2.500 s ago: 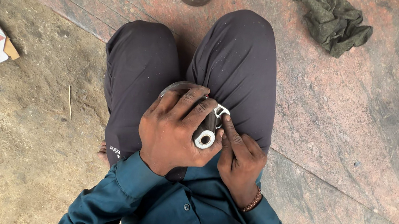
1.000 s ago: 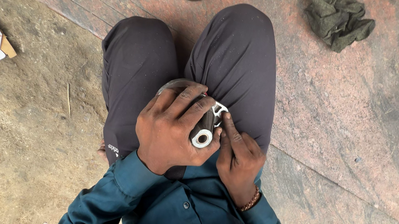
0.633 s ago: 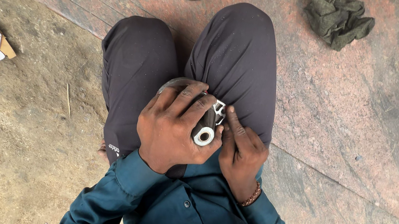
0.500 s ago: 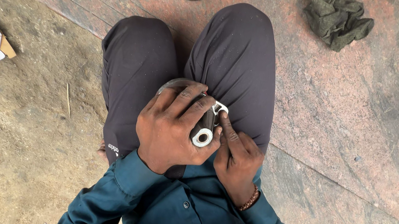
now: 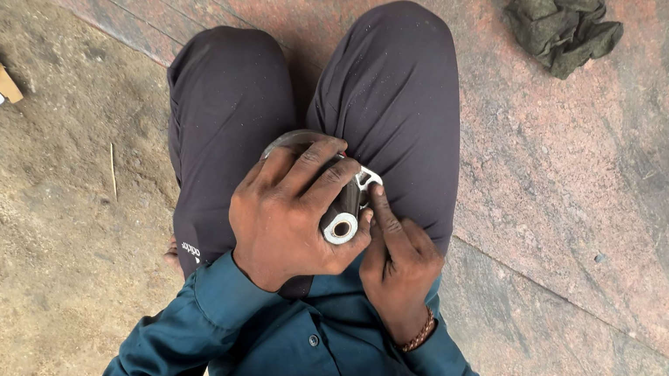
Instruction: The person sits on the ground holding a metal pump housing on their lap and repeatedly files its edges and mounting flange with a small red file, turning the part to reach different surfaces.
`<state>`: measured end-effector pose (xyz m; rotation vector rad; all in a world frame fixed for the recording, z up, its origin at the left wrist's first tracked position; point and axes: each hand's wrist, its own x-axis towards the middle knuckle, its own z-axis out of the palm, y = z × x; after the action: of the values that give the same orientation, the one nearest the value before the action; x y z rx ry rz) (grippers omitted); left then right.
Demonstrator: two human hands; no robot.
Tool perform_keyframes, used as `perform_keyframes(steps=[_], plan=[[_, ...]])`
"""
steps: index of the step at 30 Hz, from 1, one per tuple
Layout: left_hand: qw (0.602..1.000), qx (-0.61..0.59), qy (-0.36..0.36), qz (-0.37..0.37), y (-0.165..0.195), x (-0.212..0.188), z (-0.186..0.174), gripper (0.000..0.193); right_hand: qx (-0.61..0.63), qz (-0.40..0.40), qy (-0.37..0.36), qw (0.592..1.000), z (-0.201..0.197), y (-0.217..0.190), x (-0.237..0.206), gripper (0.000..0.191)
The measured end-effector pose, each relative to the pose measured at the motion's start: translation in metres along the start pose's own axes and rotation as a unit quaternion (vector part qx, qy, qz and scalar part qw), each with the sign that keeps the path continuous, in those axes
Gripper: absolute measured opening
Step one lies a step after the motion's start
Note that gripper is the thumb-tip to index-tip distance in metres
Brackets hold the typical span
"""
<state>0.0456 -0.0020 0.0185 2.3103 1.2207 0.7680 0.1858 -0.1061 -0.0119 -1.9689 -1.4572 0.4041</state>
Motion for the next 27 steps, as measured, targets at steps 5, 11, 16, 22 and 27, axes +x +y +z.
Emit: perform_keyframes(steps=[5,11,16,22,27], plan=[[1.000,-0.002,0.001,-0.009,0.0002,0.0001,0.0015,0.044,-0.005,-0.004,0.012,1.000,0.0006,0.0010,0.0001,0.044],[1.000,-0.001,0.010,-0.007,0.0006,-0.0011,0.0018,0.043,0.000,-0.013,0.024,1.000,0.0005,0.0002,-0.0007,0.046],[1.000,-0.002,0.009,-0.002,-0.0009,-0.0003,0.0010,0.045,-0.002,-0.009,0.016,1.000,0.0000,-0.0003,0.0002,0.045],[1.000,0.005,0.006,-0.001,-0.0015,-0.0017,0.0040,0.044,-0.010,0.015,0.008,1.000,0.0023,0.0015,-0.0011,0.041],[1.000,0.004,0.004,-0.004,-0.0013,-0.0024,0.0036,0.044,-0.011,0.007,0.020,1.000,0.0017,0.0012,-0.0008,0.042]])
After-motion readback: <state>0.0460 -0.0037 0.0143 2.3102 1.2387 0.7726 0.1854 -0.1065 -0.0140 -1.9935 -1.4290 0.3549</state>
